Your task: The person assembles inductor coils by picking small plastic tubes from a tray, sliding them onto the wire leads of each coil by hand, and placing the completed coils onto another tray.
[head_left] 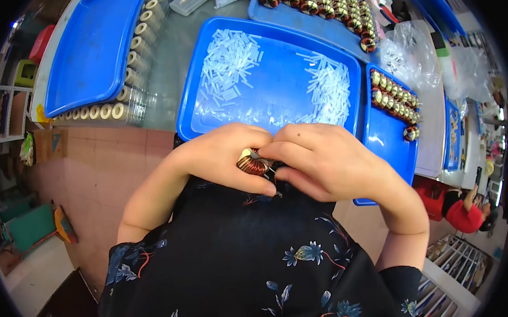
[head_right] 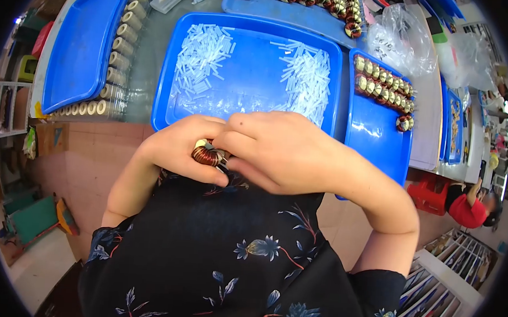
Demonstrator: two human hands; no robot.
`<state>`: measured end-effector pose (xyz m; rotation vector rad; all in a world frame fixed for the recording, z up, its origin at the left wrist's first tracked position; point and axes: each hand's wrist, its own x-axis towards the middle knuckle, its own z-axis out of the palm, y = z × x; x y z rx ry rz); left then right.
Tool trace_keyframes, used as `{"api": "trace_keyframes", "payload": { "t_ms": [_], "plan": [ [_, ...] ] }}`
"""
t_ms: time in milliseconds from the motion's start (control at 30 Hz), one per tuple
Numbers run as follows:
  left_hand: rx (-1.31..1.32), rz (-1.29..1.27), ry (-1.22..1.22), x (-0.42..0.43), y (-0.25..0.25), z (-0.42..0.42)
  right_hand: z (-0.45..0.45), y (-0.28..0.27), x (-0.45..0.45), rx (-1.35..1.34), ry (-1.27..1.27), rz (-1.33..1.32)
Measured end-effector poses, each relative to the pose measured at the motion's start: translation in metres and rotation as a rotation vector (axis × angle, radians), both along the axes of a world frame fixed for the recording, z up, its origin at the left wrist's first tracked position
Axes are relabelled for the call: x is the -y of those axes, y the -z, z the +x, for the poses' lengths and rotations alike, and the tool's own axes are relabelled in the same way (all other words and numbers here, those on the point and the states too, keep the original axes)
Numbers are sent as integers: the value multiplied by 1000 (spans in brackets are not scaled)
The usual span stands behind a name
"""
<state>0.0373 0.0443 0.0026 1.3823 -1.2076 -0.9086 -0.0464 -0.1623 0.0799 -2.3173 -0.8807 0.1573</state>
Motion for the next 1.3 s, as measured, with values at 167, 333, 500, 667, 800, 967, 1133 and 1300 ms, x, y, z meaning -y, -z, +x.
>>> {"api": "trace_keyframes", "payload": {
  "t_ms": [167, 333, 500, 667, 800, 967, 1133, 1300],
  "plan": [
    [-101, 171, 45, -3, -12, 2, -4, 10, -4, 152, 32, -68],
    [36, 36, -47, 3, 0, -6, -7, 10, -3, 206, 16, -58],
    [157, 13, 3, 6, -3, -9, -4, 9, 4, 147, -61, -5],
    [103, 199, 224, 11, -13, -9, 2, -14, 8, -78, -234, -211],
    [89, 178, 268, 17, -25, -9, 8, -29, 10, -147, -256, -224],
    [197, -17, 13, 8, -19, -2, 4, -5, 15, 70, -1, 45],
    [268, 24, -204, 6, -24, -15, 1, 9, 17, 164, 95, 81],
    [447, 8, -386, 7, -22, -23, -8, 15, 12, 269, 161, 53]
  ]
}}
